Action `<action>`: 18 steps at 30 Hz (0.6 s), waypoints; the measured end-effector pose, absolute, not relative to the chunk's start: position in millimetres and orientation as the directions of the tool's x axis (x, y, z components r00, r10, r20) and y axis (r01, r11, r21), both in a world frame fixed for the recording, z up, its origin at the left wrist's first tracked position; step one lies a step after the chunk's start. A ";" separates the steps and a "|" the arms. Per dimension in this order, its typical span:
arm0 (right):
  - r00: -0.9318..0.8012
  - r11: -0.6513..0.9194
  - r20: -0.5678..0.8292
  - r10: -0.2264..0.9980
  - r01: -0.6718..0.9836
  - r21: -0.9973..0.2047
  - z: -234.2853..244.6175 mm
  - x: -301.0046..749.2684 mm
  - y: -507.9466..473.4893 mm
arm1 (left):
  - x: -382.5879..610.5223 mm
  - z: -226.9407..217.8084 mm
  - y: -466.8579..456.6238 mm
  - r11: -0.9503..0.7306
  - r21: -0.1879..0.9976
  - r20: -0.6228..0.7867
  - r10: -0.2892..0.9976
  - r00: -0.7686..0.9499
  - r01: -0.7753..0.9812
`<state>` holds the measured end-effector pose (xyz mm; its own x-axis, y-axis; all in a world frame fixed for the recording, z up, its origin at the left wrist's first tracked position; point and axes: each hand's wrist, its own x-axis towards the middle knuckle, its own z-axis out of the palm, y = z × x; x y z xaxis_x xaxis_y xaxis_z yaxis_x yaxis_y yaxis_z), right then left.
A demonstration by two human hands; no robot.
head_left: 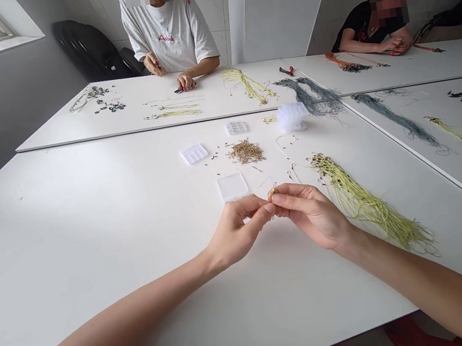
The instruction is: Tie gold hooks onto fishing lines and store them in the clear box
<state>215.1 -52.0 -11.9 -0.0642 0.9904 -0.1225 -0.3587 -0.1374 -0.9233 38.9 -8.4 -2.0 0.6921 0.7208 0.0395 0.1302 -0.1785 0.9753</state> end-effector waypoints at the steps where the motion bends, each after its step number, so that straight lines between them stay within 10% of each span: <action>1: -0.055 -0.136 -0.124 0.991 -0.360 -0.923 -10.4 216.5 -51.9 | 36.8 1.3 -5.3 -0.278 0.946 0.102 0.745 0.659 0.168; 7: -0.197 -0.210 -0.144 0.970 -0.371 -0.905 -2.1 224.3 -51.0 | 26.5 15.8 20.0 -0.706 0.702 0.496 0.584 0.643 0.100; 18: -0.367 -0.305 -0.166 0.915 -0.362 -0.881 -2.3 226.1 -50.9 | 20.5 27.4 30.9 -0.241 0.958 -0.019 0.480 0.877 0.153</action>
<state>226.1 -50.9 -2.3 -0.3670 0.9152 -0.1663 -0.3621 -0.3052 -0.8808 20.5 30.9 27.4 0.8773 0.4796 -0.0194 0.1529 -0.2408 0.9585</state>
